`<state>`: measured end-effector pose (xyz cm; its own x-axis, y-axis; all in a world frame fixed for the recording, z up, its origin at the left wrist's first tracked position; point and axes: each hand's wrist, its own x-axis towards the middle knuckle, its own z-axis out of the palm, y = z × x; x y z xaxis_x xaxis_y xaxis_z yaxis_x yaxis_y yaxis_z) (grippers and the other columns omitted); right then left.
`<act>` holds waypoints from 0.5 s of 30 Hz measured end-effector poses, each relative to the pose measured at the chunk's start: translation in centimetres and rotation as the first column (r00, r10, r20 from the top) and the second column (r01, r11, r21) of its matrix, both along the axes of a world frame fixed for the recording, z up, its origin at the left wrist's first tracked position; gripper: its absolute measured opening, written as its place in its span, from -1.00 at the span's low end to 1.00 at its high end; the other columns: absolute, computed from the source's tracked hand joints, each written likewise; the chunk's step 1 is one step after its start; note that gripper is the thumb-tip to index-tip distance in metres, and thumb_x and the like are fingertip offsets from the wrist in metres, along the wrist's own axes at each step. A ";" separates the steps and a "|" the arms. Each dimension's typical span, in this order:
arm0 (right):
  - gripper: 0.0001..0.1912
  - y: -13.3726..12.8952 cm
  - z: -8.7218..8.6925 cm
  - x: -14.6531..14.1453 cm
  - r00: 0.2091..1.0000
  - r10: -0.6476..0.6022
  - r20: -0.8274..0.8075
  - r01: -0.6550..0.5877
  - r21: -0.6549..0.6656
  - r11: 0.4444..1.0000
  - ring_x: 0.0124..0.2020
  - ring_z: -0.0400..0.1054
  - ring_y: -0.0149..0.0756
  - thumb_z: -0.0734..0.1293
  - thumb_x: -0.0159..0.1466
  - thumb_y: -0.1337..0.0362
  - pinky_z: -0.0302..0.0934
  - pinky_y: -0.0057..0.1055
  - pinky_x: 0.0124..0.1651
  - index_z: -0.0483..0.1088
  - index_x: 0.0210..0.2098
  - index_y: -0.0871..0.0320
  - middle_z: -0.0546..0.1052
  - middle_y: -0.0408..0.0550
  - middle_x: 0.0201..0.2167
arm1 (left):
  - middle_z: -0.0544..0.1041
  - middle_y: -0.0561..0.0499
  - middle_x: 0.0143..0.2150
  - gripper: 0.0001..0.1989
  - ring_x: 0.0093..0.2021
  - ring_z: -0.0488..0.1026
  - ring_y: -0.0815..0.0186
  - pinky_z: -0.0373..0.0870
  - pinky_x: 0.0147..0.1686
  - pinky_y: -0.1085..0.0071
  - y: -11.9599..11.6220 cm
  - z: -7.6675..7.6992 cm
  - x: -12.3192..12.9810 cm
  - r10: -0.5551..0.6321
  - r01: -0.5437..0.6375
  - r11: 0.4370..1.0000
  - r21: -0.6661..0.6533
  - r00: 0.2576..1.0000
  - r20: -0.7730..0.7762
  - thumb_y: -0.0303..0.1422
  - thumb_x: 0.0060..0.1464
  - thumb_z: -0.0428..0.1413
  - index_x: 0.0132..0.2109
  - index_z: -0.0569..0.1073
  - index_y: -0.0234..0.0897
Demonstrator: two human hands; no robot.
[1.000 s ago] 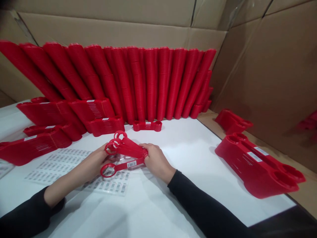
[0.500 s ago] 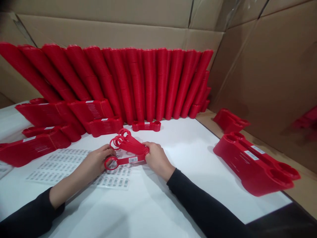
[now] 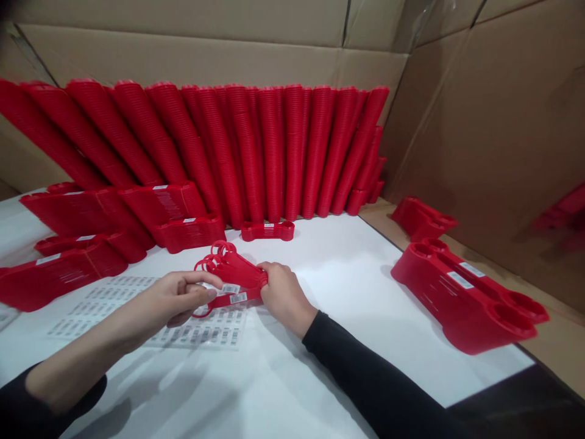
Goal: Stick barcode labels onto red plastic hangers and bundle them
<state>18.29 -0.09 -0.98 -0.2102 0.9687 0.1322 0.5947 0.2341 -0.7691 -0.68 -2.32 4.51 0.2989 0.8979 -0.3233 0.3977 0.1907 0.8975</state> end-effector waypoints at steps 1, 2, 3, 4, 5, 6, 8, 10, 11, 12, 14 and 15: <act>-0.47 0.0 0.0 0.0 1.000 -0.001 0.007 0.001 0.003 1.000 -0.28 0.38 -0.30 0.07 -0.12 0.60 0.18 -0.48 -0.28 0.45 -0.27 0.16 0.53 -0.05 -0.27 | -0.03 0.29 -0.73 -0.72 -0.70 -0.16 0.53 -0.25 -0.67 0.51 0.0 -0.3 0.2 0.002 -0.002 1.000 -0.012 1.000 0.010 -0.16 -0.09 0.09 -0.28 0.39 -0.26; -0.48 0.0 0.0 0.0 1.000 -0.002 0.014 0.002 0.008 1.000 -0.28 0.38 -0.29 0.07 -0.12 0.60 0.18 -0.48 -0.28 0.45 -0.27 0.16 0.53 -0.05 -0.27 | -0.03 0.30 -0.73 -0.73 -0.69 -0.18 0.53 -0.27 -0.67 0.51 0.1 -0.6 0.3 0.005 -0.004 1.000 -0.016 1.000 0.016 -0.16 -0.09 0.09 -0.28 0.39 -0.26; -0.48 0.0 0.0 0.0 1.000 -0.003 0.022 0.003 0.012 1.000 -0.28 0.38 -0.29 0.07 -0.11 0.60 0.18 -0.47 -0.27 0.45 -0.27 0.16 0.53 -0.05 -0.27 | -0.03 0.30 -0.73 -0.73 -0.69 -0.18 0.53 -0.28 -0.66 0.50 0.3 -0.8 0.4 0.009 -0.008 1.000 -0.014 1.000 0.019 -0.17 -0.08 0.08 -0.28 0.38 -0.27; -0.49 0.0 -0.1 0.0 1.000 -0.003 0.028 0.003 0.018 1.000 -0.28 0.38 -0.28 0.08 -0.11 0.60 0.18 -0.47 -0.27 0.45 -0.27 0.15 0.54 -0.05 -0.27 | -0.03 0.30 -0.73 -0.72 -0.69 -0.18 0.53 -0.28 -0.66 0.50 0.4 -0.9 0.4 0.012 -0.012 1.000 -0.008 1.000 0.021 -0.17 -0.08 0.08 -0.27 0.38 -0.27; -0.49 0.0 -0.1 0.0 0.999 -0.002 0.032 0.002 0.020 1.000 -0.28 0.38 -0.28 0.08 -0.10 0.59 0.18 -0.46 -0.27 0.45 -0.27 0.15 0.54 -0.05 -0.27 | -0.03 0.30 -0.73 -0.72 -0.69 -0.18 0.53 -0.28 -0.66 0.50 0.5 -1.0 0.4 0.014 -0.014 1.000 -0.003 1.000 0.023 -0.17 -0.07 0.07 -0.27 0.38 -0.27; -0.50 0.1 -0.1 0.0 0.999 0.000 0.032 0.000 0.022 1.000 -0.28 0.38 -0.28 0.09 -0.10 0.59 0.18 -0.46 -0.28 0.45 -0.27 0.15 0.54 -0.04 -0.27 | -0.04 0.30 -0.73 -0.72 -0.69 -0.18 0.53 -0.27 -0.66 0.50 0.6 -1.0 0.4 0.014 -0.014 1.000 0.002 1.000 0.026 -0.17 -0.07 0.07 -0.26 0.38 -0.28; -0.50 0.1 -0.1 0.0 1.000 0.002 0.030 -0.003 0.022 1.000 -0.28 0.37 -0.28 0.09 -0.09 0.59 0.18 -0.46 -0.28 0.45 -0.27 0.16 0.54 -0.04 -0.27 | -0.05 0.31 -0.73 -0.71 -0.69 -0.19 0.53 -0.27 -0.65 0.50 0.7 -1.2 0.4 0.010 -0.011 1.000 0.007 0.999 0.032 -0.17 -0.06 0.07 -0.26 0.38 -0.28; -0.50 0.0 0.0 -0.1 1.000 0.004 0.027 -0.005 0.019 1.000 -0.27 0.37 -0.28 0.09 -0.09 0.60 0.18 -0.47 -0.27 0.45 -0.26 0.17 0.53 -0.03 -0.27 | -0.04 0.31 -0.73 -0.71 -0.70 -0.18 0.53 -0.26 -0.66 0.51 0.7 -1.3 0.4 0.008 -0.008 1.000 0.006 0.999 0.033 -0.17 -0.06 0.07 -0.25 0.38 -0.28; -0.50 0.0 0.0 -0.1 1.000 0.004 0.027 -0.005 0.018 1.000 -0.27 0.37 -0.28 0.09 -0.09 0.60 0.18 -0.47 -0.27 0.46 -0.26 0.17 0.53 -0.03 -0.26 | -0.04 0.31 -0.72 -0.71 -0.70 -0.17 0.53 -0.26 -0.66 0.51 0.7 -1.4 0.4 0.008 -0.008 1.000 0.005 1.000 0.030 -0.17 -0.05 0.07 -0.24 0.38 -0.28; -0.50 0.0 0.0 -0.1 1.000 0.004 0.027 -0.004 0.016 1.000 -0.27 0.37 -0.28 0.09 -0.09 0.60 0.18 -0.47 -0.27 0.46 -0.26 0.17 0.53 -0.03 -0.26 | -0.03 0.30 -0.72 -0.71 -0.70 -0.17 0.53 -0.26 -0.66 0.51 0.8 -1.5 0.4 0.009 -0.009 1.000 0.003 1.000 0.026 -0.17 -0.05 0.06 -0.23 0.37 -0.28; -0.49 0.0 0.0 -0.1 1.000 0.005 0.029 -0.005 0.009 1.000 -0.27 0.37 -0.28 0.09 -0.08 0.59 0.18 -0.47 -0.28 0.45 -0.24 0.16 0.53 -0.03 -0.25 | -0.02 0.30 -0.72 -0.70 -0.70 -0.17 0.53 -0.26 -0.66 0.51 0.9 -1.7 0.4 0.014 -0.014 1.000 0.002 1.000 0.019 -0.17 -0.04 0.06 -0.21 0.37 -0.28; -0.49 0.0 -0.1 -0.1 1.000 0.005 0.031 -0.005 0.007 1.000 -0.27 0.37 -0.28 0.09 -0.08 0.59 0.18 -0.47 -0.30 0.45 -0.23 0.16 0.53 -0.03 -0.25 | -0.02 0.30 -0.72 -0.70 -0.70 -0.17 0.53 -0.25 -0.66 0.51 0.9 -1.8 0.4 0.017 -0.017 1.000 0.002 1.000 0.019 -0.17 -0.04 0.06 -0.20 0.37 -0.28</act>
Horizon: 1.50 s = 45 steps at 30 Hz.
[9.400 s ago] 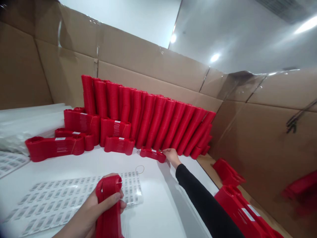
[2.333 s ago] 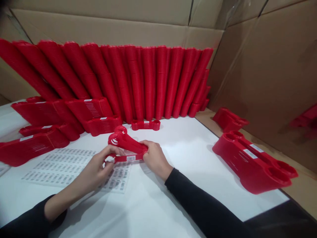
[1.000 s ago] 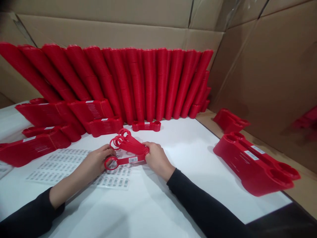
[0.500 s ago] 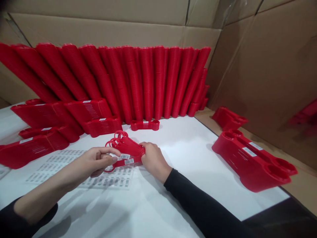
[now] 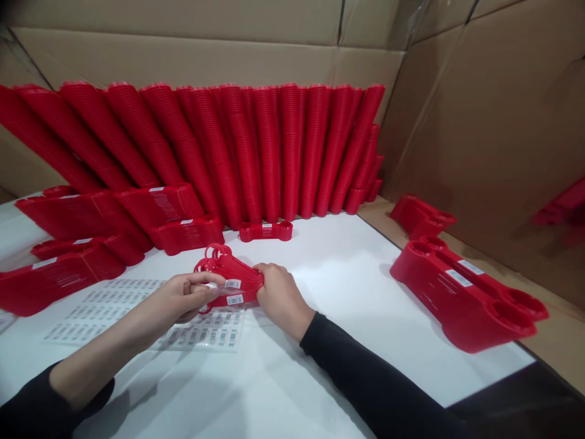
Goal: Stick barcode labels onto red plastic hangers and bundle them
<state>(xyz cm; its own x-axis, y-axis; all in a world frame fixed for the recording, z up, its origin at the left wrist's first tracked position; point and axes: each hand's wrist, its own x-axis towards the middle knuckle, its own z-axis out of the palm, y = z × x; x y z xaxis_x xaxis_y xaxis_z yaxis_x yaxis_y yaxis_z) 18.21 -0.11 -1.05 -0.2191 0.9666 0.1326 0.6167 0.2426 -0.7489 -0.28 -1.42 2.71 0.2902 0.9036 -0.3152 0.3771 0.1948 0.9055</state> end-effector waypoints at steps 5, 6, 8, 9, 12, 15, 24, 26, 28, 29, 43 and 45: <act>-0.50 0.1 -0.1 0.0 1.000 0.009 -0.007 -0.009 0.011 1.000 -0.28 0.37 -0.27 0.10 -0.06 0.58 0.18 -0.47 -0.31 0.44 -0.22 0.16 0.53 -0.02 -0.24 | 0.01 0.29 -0.71 -0.68 -0.71 -0.11 0.50 -0.18 -0.66 0.53 0.1 -0.2 -0.1 -0.014 0.016 0.999 0.049 0.998 -0.056 -0.15 -0.01 0.03 -0.16 0.36 -0.26; -0.50 0.0 -0.1 0.0 1.000 0.015 -0.011 -0.015 0.012 1.000 -0.28 0.37 -0.27 0.09 -0.07 0.58 0.18 -0.47 -0.30 0.44 -0.22 0.16 0.53 -0.02 -0.25 | 0.02 0.28 -0.71 -0.68 -0.71 -0.08 0.49 -0.16 -0.66 0.52 0.0 -0.2 0.0 -0.023 0.032 0.996 0.088 0.995 -0.100 -0.13 0.01 0.01 -0.16 0.36 -0.24; -0.49 -0.2 0.0 -0.3 0.999 0.029 -0.021 -0.029 0.010 1.000 -0.29 0.37 -0.28 0.09 -0.09 0.59 0.17 -0.47 -0.29 0.45 -0.24 0.17 0.53 -0.03 -0.27 | 0.07 0.25 -0.70 -0.72 -0.70 0.04 0.44 -0.08 -0.64 0.51 -0.3 -0.5 0.1 -0.015 0.072 0.969 0.237 0.972 -0.234 -0.13 0.05 -0.03 -0.19 0.36 -0.21; -0.49 -0.4 0.0 -0.4 0.999 0.039 -0.029 -0.039 0.010 0.999 -0.29 0.37 -0.28 0.08 -0.10 0.60 0.17 -0.47 -0.27 0.45 -0.26 0.16 0.53 -0.04 -0.27 | 0.11 0.23 -0.69 -0.74 -0.68 0.11 0.41 -0.03 -0.62 0.50 -0.5 -0.6 0.3 0.017 0.096 0.938 0.334 0.947 -0.321 -0.14 0.07 -0.05 -0.21 0.36 -0.20; -0.52 -0.9 0.1 -0.9 0.995 0.075 -0.063 -0.074 0.012 0.997 -0.29 0.37 -0.29 0.08 -0.10 0.59 0.16 -0.47 -0.26 0.45 -0.31 0.15 0.53 -0.05 -0.28 | 0.30 0.14 -0.62 -0.75 -0.60 0.28 0.32 0.04 -0.56 0.46 -0.9 -1.3 0.6 0.188 0.212 0.810 0.547 0.789 -0.585 -0.15 0.13 -0.11 -0.27 0.33 -0.20; -0.55 -1.2 0.0 -1.2 0.991 0.093 -0.092 -0.093 0.014 0.996 -0.31 0.36 -0.30 0.08 -0.08 0.58 0.16 -0.48 -0.29 0.44 -0.34 0.15 0.53 -0.06 -0.30 | 0.38 0.07 -0.59 -0.72 -0.57 0.35 0.25 -0.01 -0.57 0.46 -0.8 -1.7 0.4 0.314 0.326 0.743 0.584 0.601 -0.735 -0.13 0.16 -0.17 -0.26 0.30 -0.21; -0.46 -0.5 -0.1 -0.4 0.991 0.053 -0.123 -0.051 0.017 0.999 -0.27 0.37 -0.29 0.07 -0.09 0.59 0.20 -0.47 -0.25 0.46 -0.23 0.13 0.52 -0.06 -0.27 | 0.38 0.09 -0.44 -0.77 -0.55 0.31 0.36 0.19 -0.51 0.44 1.1 -0.7 -2.3 0.408 0.092 0.662 0.744 0.789 -0.460 -0.16 0.13 -0.10 -0.24 0.26 -0.22; -0.43 -0.3 -0.1 -0.2 0.988 0.046 -0.149 -0.043 0.029 0.999 -0.26 0.37 -0.29 0.06 -0.08 0.59 0.21 -0.46 -0.23 0.45 -0.19 0.12 0.52 -0.07 -0.24 | 0.39 0.08 -0.41 -0.83 -0.50 0.33 0.36 0.24 -0.46 0.43 1.2 -0.7 -2.3 0.344 0.052 0.682 0.729 0.857 -0.383 -0.23 0.12 -0.09 -0.30 0.27 -0.22; -0.44 -0.2 -0.2 -0.1 0.985 0.039 -0.166 -0.033 0.037 0.999 -0.23 0.36 -0.29 0.06 -0.07 0.59 0.22 -0.44 -0.20 0.44 -0.17 0.13 0.51 -0.06 -0.21 | 0.38 0.05 -0.33 -0.88 -0.41 0.37 0.35 0.31 -0.41 0.41 1.1 -0.8 -2.2 0.308 0.003 0.698 0.716 0.901 -0.304 -0.28 0.09 -0.06 -0.30 0.28 -0.23; -0.44 -0.2 -0.2 0.0 0.985 0.032 -0.170 -0.025 0.042 0.999 -0.21 0.36 -0.28 0.06 -0.07 0.59 0.22 -0.43 -0.18 0.44 -0.17 0.13 0.51 -0.06 -0.20 | 0.37 0.04 -0.27 -0.89 -0.38 0.39 0.34 0.33 -0.38 0.40 1.1 -0.9 -2.1 0.299 -0.030 0.707 0.706 0.918 -0.260 -0.29 0.08 -0.04 -0.28 0.29 -0.23; -0.42 0.7 -0.7 0.7 0.965 0.034 -0.260 -0.005 0.110 0.994 -0.22 0.36 -0.29 0.06 -0.06 0.59 0.22 -0.42 -0.17 0.40 -0.12 0.14 0.50 -0.07 -0.19 | -0.02 -0.01 0.27 -0.71 0.24 0.08 0.21 0.12 0.18 0.16 0.1 -1.1 -1.6 -0.074 0.103 0.763 0.638 0.995 -0.072 -0.59 -0.05 -0.09 -0.19 0.19 -0.16; -0.47 0.7 -0.8 0.6 0.966 0.050 -0.254 -0.027 0.093 0.995 -0.27 0.36 -0.29 0.07 -0.04 0.59 0.22 -0.44 -0.24 0.42 -0.17 0.16 0.51 -0.07 -0.23 | -0.16 -0.01 0.33 -0.69 0.29 -0.05 0.17 0.09 0.18 0.12 -0.1 -0.7 -1.9 -0.152 0.223 0.749 0.624 0.974 -0.166 -0.62 -0.07 -0.11 -0.19 0.17 -0.16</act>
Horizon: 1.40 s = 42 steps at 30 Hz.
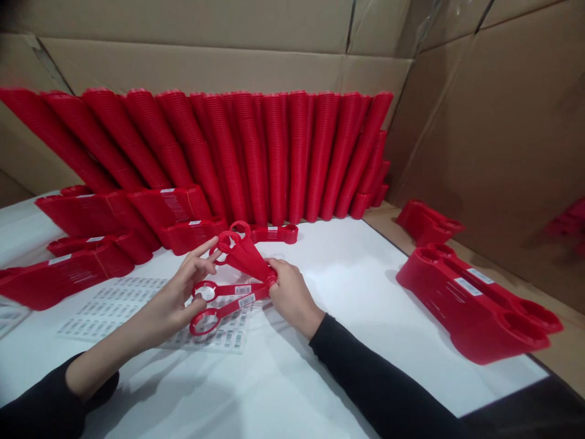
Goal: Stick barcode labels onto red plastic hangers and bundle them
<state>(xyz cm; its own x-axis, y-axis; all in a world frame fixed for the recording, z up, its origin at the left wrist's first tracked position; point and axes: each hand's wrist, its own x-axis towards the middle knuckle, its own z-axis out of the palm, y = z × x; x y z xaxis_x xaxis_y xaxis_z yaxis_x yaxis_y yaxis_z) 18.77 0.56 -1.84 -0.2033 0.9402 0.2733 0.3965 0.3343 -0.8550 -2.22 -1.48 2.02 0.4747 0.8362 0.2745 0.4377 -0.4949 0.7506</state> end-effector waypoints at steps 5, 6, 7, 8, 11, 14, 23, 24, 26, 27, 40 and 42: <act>-0.60 0.0 -0.1 -0.1 0.999 0.036 0.021 -0.035 -0.040 0.999 -0.37 0.34 -0.29 0.08 0.02 0.56 0.18 -0.46 -0.35 0.43 -0.28 0.18 0.52 -0.07 -0.34 | -0.06 -0.09 0.29 -0.69 0.28 -0.06 0.15 0.05 0.16 0.14 0.0 0.2 -1.0 -0.056 0.062 0.990 0.127 0.997 -0.047 -0.61 -0.06 -0.09 -0.16 0.16 -0.18; -0.60 0.0 0.0 -0.1 0.999 0.036 0.017 -0.036 -0.030 0.999 -0.36 0.33 -0.29 0.09 0.03 0.56 0.18 -0.46 -0.34 0.43 -0.28 0.18 0.51 -0.07 -0.33 | 0.08 -0.11 0.21 -0.72 0.22 0.05 0.16 0.10 0.12 0.18 0.0 0.1 -1.1 -0.046 0.046 0.984 0.169 0.999 -0.006 -0.58 -0.04 -0.09 -0.16 0.18 -0.20; -0.59 -0.1 0.1 -0.1 0.999 0.038 0.015 -0.038 -0.017 0.999 -0.35 0.33 -0.29 0.09 0.03 0.57 0.18 -0.46 -0.33 0.43 -0.26 0.17 0.50 -0.07 -0.32 | 0.21 -0.11 0.10 -0.77 0.12 0.18 0.18 0.18 0.05 0.23 0.0 0.0 -1.2 -0.046 0.041 0.980 0.193 0.999 0.023 -0.54 -0.01 -0.10 -0.17 0.20 -0.21; -0.57 -0.1 0.2 -0.1 0.999 0.041 0.017 -0.041 -0.001 0.999 -0.33 0.32 -0.28 0.08 0.02 0.57 0.18 -0.46 -0.31 0.43 -0.25 0.17 0.49 -0.06 -0.31 | 0.31 -0.08 -0.05 -0.83 -0.02 0.28 0.23 0.24 -0.05 0.29 -0.1 0.0 -1.2 -0.057 0.051 0.981 0.189 0.998 0.026 -0.50 0.03 -0.12 -0.20 0.23 -0.23; -0.48 -0.4 0.5 -0.2 0.997 0.054 0.045 -0.056 0.037 0.998 -0.28 0.31 -0.28 0.07 -0.03 0.60 0.17 -0.44 -0.24 0.43 -0.19 0.14 0.47 -0.07 -0.29 | 0.31 0.08 -0.46 -0.78 -0.45 0.27 0.39 0.22 -0.39 0.45 -0.2 0.2 -0.7 -0.104 0.110 0.993 0.043 0.987 -0.122 -0.37 0.14 -0.19 -0.42 0.26 -0.26; -0.42 -0.5 0.6 -0.3 0.994 0.080 0.072 -0.083 0.042 0.996 -0.26 0.30 -0.29 0.07 -0.07 0.61 0.17 -0.43 -0.20 0.42 -0.14 0.13 0.46 -0.06 -0.26 | 0.24 0.13 -0.58 -0.65 -0.55 0.19 0.42 0.13 -0.51 0.48 0.0 0.3 -0.2 -0.071 0.037 0.992 -0.121 0.954 -0.291 -0.25 0.17 -0.20 -0.53 0.21 -0.27; -0.48 -0.5 0.3 -0.5 0.982 0.090 0.165 -0.091 -0.004 0.996 -0.32 0.29 -0.33 0.06 -0.10 0.62 0.14 -0.48 -0.31 0.43 -0.26 0.16 0.44 -0.07 -0.34 | 0.36 -0.12 -0.13 -0.72 -0.16 0.38 0.17 0.27 -0.19 0.29 2.5 -3.7 -2.1 0.270 -0.241 0.962 0.126 0.790 -0.550 -0.36 0.11 -0.17 -0.17 0.40 -0.28; -0.49 -0.5 0.3 -0.5 0.981 0.090 0.171 -0.090 -0.008 0.996 -0.32 0.29 -0.33 0.06 -0.10 0.61 0.13 -0.49 -0.32 0.43 -0.27 0.16 0.45 -0.07 -0.34 | 0.35 -0.11 -0.15 -0.73 -0.18 0.39 0.18 0.28 -0.21 0.30 2.5 -3.9 -2.2 0.271 -0.243 0.962 0.126 0.788 -0.553 -0.36 0.10 -0.16 -0.20 0.40 -0.28; -0.50 -0.5 0.2 -0.4 0.980 0.081 0.181 -0.079 -0.015 0.997 -0.33 0.29 -0.33 0.06 -0.10 0.61 0.12 -0.49 -0.33 0.42 -0.29 0.16 0.45 -0.08 -0.35 | 0.36 -0.07 -0.20 -0.75 -0.26 0.40 0.20 0.30 -0.27 0.31 2.5 -3.8 -2.1 0.287 -0.252 0.958 0.140 0.785 -0.550 -0.34 0.08 -0.14 -0.24 0.41 -0.28; -0.50 -0.4 0.2 -0.4 0.980 0.074 0.182 -0.072 -0.018 0.997 -0.33 0.29 -0.33 0.05 -0.10 0.61 0.12 -0.49 -0.33 0.42 -0.29 0.16 0.45 -0.08 -0.35 | 0.36 -0.06 -0.22 -0.76 -0.29 0.40 0.21 0.30 -0.31 0.32 2.5 -3.7 -2.1 0.296 -0.255 0.955 0.152 0.783 -0.547 -0.32 0.08 -0.12 -0.25 0.41 -0.27; -0.62 -0.3 0.3 -0.2 0.981 0.000 0.193 0.021 -0.106 0.994 -0.40 0.32 -0.32 0.07 -0.08 0.58 0.09 -0.50 -0.42 0.39 -0.39 0.18 0.48 -0.07 -0.40 | 0.22 0.15 -0.58 -0.74 -0.57 0.17 0.44 0.05 -0.58 0.51 1.5 0.8 -1.0 0.134 -0.194 0.928 -0.317 0.971 -0.200 -0.17 0.02 0.02 -0.27 0.44 -0.25; -0.61 -0.5 0.5 -0.4 0.981 0.011 0.192 0.011 -0.115 0.993 -0.39 0.33 -0.32 0.07 -0.08 0.58 0.10 -0.51 -0.41 0.39 -0.38 0.19 0.49 -0.06 -0.40 | 0.06 0.24 -0.65 -0.69 -0.65 0.00 0.49 -0.08 -0.64 0.53 1.0 1.7 -0.3 0.139 -0.131 0.872 -0.473 0.990 -0.018 -0.14 -0.01 0.05 -0.19 0.41 -0.25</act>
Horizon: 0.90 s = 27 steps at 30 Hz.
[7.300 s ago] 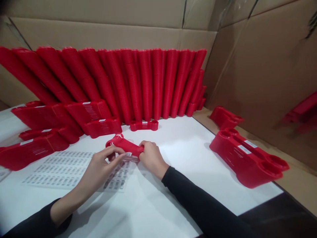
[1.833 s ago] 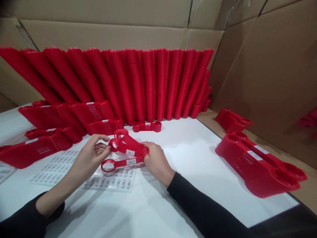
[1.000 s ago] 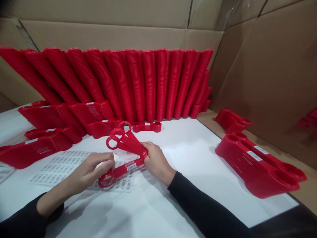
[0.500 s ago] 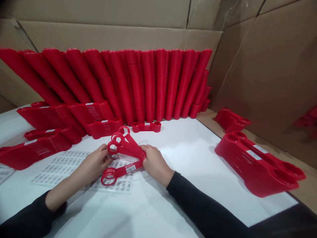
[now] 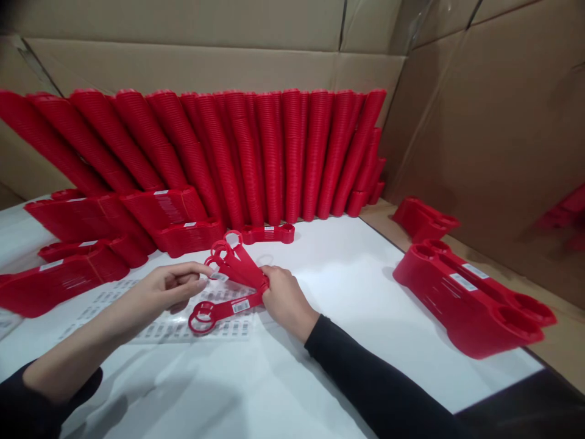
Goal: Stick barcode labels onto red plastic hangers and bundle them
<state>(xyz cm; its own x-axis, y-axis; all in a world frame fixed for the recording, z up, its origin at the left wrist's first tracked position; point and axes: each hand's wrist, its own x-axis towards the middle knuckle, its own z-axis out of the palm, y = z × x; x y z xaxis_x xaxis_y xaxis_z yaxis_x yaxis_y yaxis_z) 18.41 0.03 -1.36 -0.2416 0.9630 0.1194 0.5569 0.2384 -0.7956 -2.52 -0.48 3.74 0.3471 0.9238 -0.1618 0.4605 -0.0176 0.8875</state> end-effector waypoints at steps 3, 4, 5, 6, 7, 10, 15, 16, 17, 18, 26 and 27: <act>-0.60 -0.4 0.2 -0.3 1.000 0.030 -0.007 -0.030 0.020 0.999 -0.36 0.34 -0.32 0.09 -0.06 0.58 0.12 -0.51 -0.38 0.41 -0.34 0.18 0.50 -0.04 -0.36 | -0.04 0.29 -0.70 -0.66 -0.68 -0.15 0.53 -0.22 -0.68 0.53 -0.7 0.0 1.1 0.032 -0.008 0.990 -0.138 0.984 0.175 -0.17 -0.05 0.09 -0.16 0.38 -0.28; -0.60 -0.5 0.3 -0.4 0.999 0.040 -0.005 -0.040 0.030 0.999 -0.35 0.34 -0.31 0.09 -0.05 0.57 0.13 -0.50 -0.37 0.42 -0.33 0.18 0.50 -0.03 -0.34 | -0.04 0.29 -0.71 -0.66 -0.69 -0.16 0.53 -0.24 -0.68 0.52 -0.8 -0.2 1.4 0.043 -0.011 0.987 -0.160 0.979 0.197 -0.19 -0.06 0.10 -0.16 0.38 -0.29; -0.60 -0.6 0.4 -0.5 0.999 0.047 -0.001 -0.047 0.041 0.998 -0.34 0.35 -0.30 0.09 -0.04 0.56 0.14 -0.49 -0.35 0.42 -0.32 0.18 0.50 -0.03 -0.32 | -0.04 0.29 -0.71 -0.67 -0.69 -0.17 0.54 -0.25 -0.68 0.51 -0.9 -0.4 1.6 0.053 -0.017 0.985 -0.172 0.977 0.209 -0.20 -0.07 0.11 -0.16 0.38 -0.30; -0.60 -0.7 0.4 -0.5 0.999 0.054 0.003 -0.054 0.048 0.997 -0.34 0.35 -0.30 0.09 -0.03 0.56 0.15 -0.48 -0.34 0.43 -0.31 0.18 0.50 -0.02 -0.31 | -0.04 0.29 -0.72 -0.68 -0.69 -0.18 0.54 -0.26 -0.68 0.51 -0.9 -0.5 1.8 0.060 -0.022 0.984 -0.175 0.975 0.215 -0.21 -0.07 0.10 -0.16 0.39 -0.30; -0.59 -0.7 0.4 -0.6 0.998 0.058 0.006 -0.058 0.053 0.997 -0.33 0.35 -0.29 0.10 -0.03 0.56 0.15 -0.47 -0.34 0.43 -0.30 0.18 0.51 -0.01 -0.30 | -0.04 0.29 -0.72 -0.68 -0.69 -0.18 0.53 -0.26 -0.68 0.50 -0.9 -0.6 1.8 0.065 -0.027 0.984 -0.175 0.975 0.215 -0.22 -0.07 0.10 -0.16 0.39 -0.29; -0.58 -0.8 0.4 -0.7 0.998 0.062 0.007 -0.063 0.053 0.997 -0.30 0.35 -0.28 0.10 -0.02 0.56 0.17 -0.46 -0.32 0.43 -0.26 0.18 0.50 0.00 -0.29 | -0.04 0.29 -0.72 -0.68 -0.68 -0.19 0.52 -0.27 -0.67 0.50 -0.8 -0.7 1.8 0.066 -0.034 0.986 -0.161 0.978 0.199 -0.23 -0.05 0.07 -0.15 0.39 -0.29; -0.57 -0.7 0.2 -0.7 0.998 0.061 0.020 -0.062 0.060 0.996 -0.30 0.35 -0.29 0.11 0.00 0.56 0.18 -0.46 -0.31 0.43 -0.23 0.16 0.50 -0.01 -0.28 | -0.05 0.30 -0.72 -0.68 -0.69 -0.18 0.52 -0.25 -0.67 0.49 -0.5 -1.2 1.7 0.071 -0.029 0.982 -0.187 0.972 0.225 -0.24 -0.06 0.10 -0.14 0.38 -0.29; -0.56 -0.7 0.2 -0.6 0.998 0.061 0.023 -0.062 0.063 0.996 -0.30 0.35 -0.29 0.11 0.00 0.56 0.18 -0.46 -0.31 0.44 -0.23 0.16 0.50 -0.01 -0.28 | -0.05 0.30 -0.72 -0.67 -0.69 -0.18 0.53 -0.25 -0.67 0.50 -0.5 -1.3 1.7 0.073 -0.028 0.981 -0.192 0.970 0.233 -0.25 -0.07 0.10 -0.14 0.38 -0.29; -0.56 -0.7 0.2 -0.6 0.998 0.061 0.025 -0.062 0.065 0.996 -0.30 0.36 -0.28 0.11 -0.01 0.56 0.18 -0.46 -0.30 0.44 -0.23 0.16 0.50 -0.01 -0.28 | -0.05 0.30 -0.72 -0.67 -0.69 -0.18 0.53 -0.25 -0.68 0.50 -0.4 -1.4 1.7 0.076 -0.030 0.980 -0.195 0.969 0.235 -0.25 -0.07 0.11 -0.14 0.38 -0.29; -0.55 -0.7 0.2 -0.6 0.998 0.062 0.026 -0.063 0.065 0.996 -0.30 0.36 -0.28 0.11 -0.01 0.57 0.18 -0.45 -0.30 0.44 -0.23 0.16 0.50 -0.01 -0.28 | -0.04 0.30 -0.72 -0.67 -0.69 -0.18 0.53 -0.25 -0.68 0.50 -0.4 -1.5 1.8 0.081 -0.036 0.980 -0.194 0.969 0.234 -0.24 -0.08 0.11 -0.14 0.37 -0.29; -0.52 -0.8 0.3 -0.8 0.998 0.060 0.018 -0.060 0.052 0.997 -0.26 0.36 -0.28 0.10 -0.05 0.58 0.18 -0.46 -0.26 0.44 -0.23 0.16 0.51 -0.02 -0.24 | -0.01 0.29 -0.70 -0.66 -0.70 -0.11 0.54 -0.18 -0.68 0.52 -0.5 -1.8 2.1 0.126 -0.090 0.979 -0.185 0.973 0.192 -0.24 -0.09 0.11 -0.14 0.39 -0.29; -0.53 -0.8 0.3 -0.8 0.998 0.061 0.016 -0.062 0.048 0.997 -0.26 0.36 -0.28 0.10 -0.04 0.58 0.18 -0.46 -0.26 0.44 -0.23 0.16 0.51 -0.02 -0.24 | -0.01 0.28 -0.70 -0.66 -0.70 -0.11 0.53 -0.17 -0.68 0.52 -0.5 -1.8 2.1 0.119 -0.088 0.981 -0.173 0.976 0.181 -0.24 -0.08 0.10 -0.13 0.40 -0.28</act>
<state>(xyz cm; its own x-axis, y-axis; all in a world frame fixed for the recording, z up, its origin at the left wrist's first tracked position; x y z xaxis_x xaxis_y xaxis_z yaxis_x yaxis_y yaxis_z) 17.56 -0.77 -1.03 -0.3020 0.9394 0.1620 0.5512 0.3108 -0.7743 -0.43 -0.95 1.90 0.2899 0.9228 -0.2538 0.2751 0.1737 0.9456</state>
